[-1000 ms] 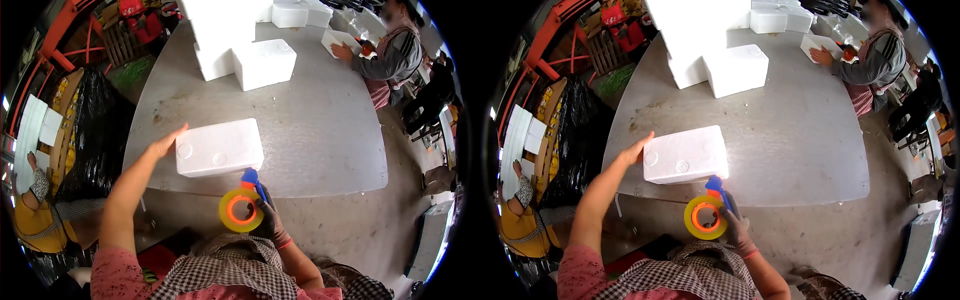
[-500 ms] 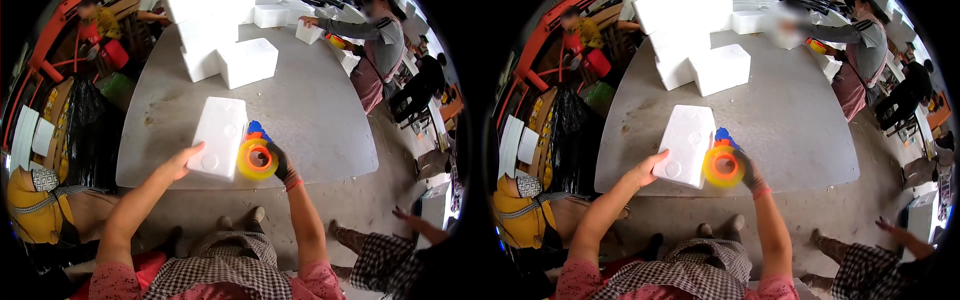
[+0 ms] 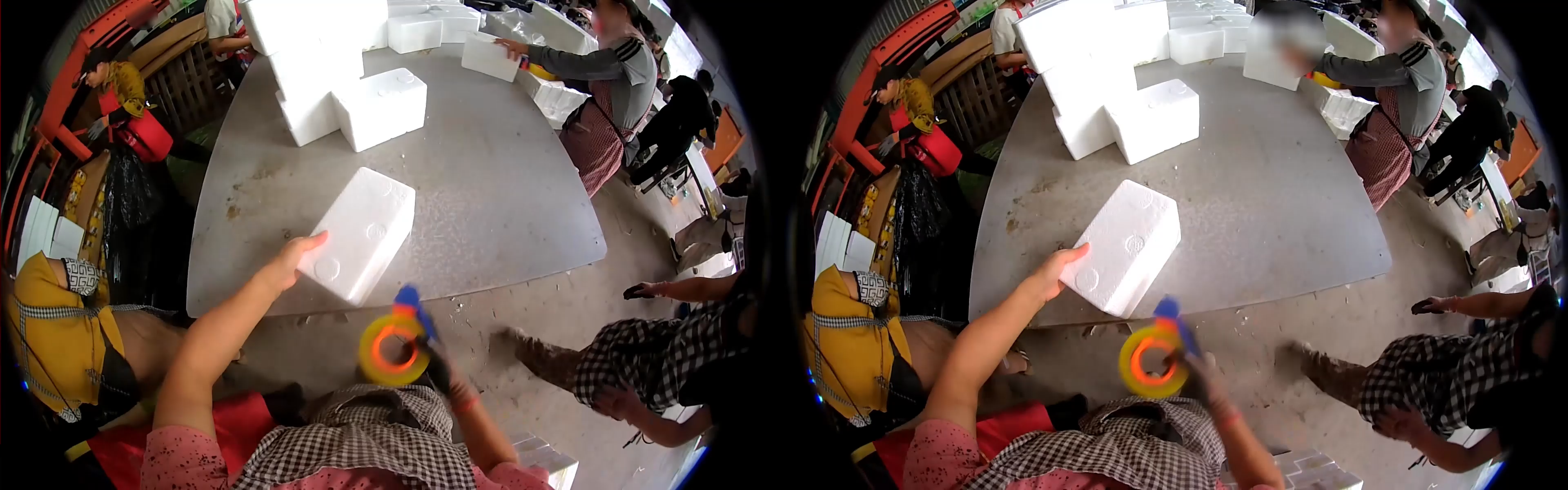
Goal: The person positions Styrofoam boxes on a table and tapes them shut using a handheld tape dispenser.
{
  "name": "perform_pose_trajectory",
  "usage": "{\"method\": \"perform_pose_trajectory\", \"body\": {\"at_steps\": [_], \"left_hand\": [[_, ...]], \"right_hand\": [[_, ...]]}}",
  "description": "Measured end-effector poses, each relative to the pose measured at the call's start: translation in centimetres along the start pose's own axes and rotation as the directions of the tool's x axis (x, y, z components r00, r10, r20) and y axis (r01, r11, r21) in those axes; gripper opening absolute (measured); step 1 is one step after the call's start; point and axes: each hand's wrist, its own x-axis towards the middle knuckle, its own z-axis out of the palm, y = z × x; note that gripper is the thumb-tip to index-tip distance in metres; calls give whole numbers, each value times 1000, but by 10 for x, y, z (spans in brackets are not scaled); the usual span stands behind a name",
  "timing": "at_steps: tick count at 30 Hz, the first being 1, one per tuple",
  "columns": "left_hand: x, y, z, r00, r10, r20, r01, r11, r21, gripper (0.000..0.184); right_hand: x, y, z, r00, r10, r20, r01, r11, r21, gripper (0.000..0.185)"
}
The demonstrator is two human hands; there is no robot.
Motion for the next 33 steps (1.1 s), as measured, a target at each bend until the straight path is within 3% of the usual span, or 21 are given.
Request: {"method": "perform_pose_trajectory", "body": {"at_steps": [1,3,4,6,8,9,11,12,13,18,19,20,21,22,23,24,26,27,30,31,33], "left_hand": [[0,0,0,1000,11,-10,-11,1000,9,53],[-1,0,1,1000,21,-16,-21,1000,20,53],[0,0,2,999,31,-24,-30,999,31,54],[0,-1,7,998,51,-26,-50,998,39,55],[0,-11,14,994,69,-87,-69,998,3,53],[7,-22,11,995,71,-68,-77,993,-89,71],[10,-36,13,991,107,-75,-117,982,-151,73],[10,-39,13,989,126,-74,-136,979,-149,74],[9,-38,14,988,138,-65,-145,981,-132,75],[16,-36,16,990,126,66,-131,989,75,82],[16,-40,20,988,119,103,-131,984,122,83],[13,-47,22,984,102,145,-125,979,160,85],[5,-49,30,979,86,184,-122,973,197,87],[-10,-49,36,972,53,230,-108,966,233,88],[-27,-44,49,967,8,253,-83,954,287,87],[-44,-39,63,961,-37,276,-61,938,340,86],[-21,-51,81,923,-33,384,-91,950,300,83],[-6,-62,102,925,53,376,-178,935,306,78],[17,-68,152,926,257,276,-352,851,390,65],[28,-53,156,906,213,366,-411,646,643,60],[39,-19,151,802,404,440,-584,380,717,62]], "right_hand": [[-17,20,21,994,-108,-3,108,994,28,65],[-25,73,38,992,-124,33,128,975,-182,60],[-14,87,41,991,-129,29,132,974,-186,60],[14,109,40,951,-209,228,255,946,-200,60],[31,102,63,945,-270,185,295,947,-125,60],[30,84,73,932,-343,117,359,918,-170,58],[21,63,79,839,-538,75,522,759,-388,53],[25,62,70,945,-322,63,327,940,-101,57],[19,49,73,964,-258,63,260,965,-30,55],[-6,15,99,996,-83,33,80,995,59,46],[9,22,85,958,-281,59,287,937,-199,46],[24,28,72,880,-467,82,453,775,-442,45],[36,19,59,654,-673,347,650,264,-713,47],[27,12,69,370,-818,440,758,-8,-653,53],[30,12,63,362,-818,447,760,-19,-650,53],[33,17,49,533,-818,214,746,335,-575,49],[43,25,11,843,-516,-153,497,855,-148,42],[53,21,-9,938,-258,-231,295,945,141,39],[69,-47,-88,955,-283,-88,286,958,22,45],[73,-64,-100,960,-271,-69,273,962,10,46],[81,-96,-123,969,-247,-31,246,969,-15,48]]}}
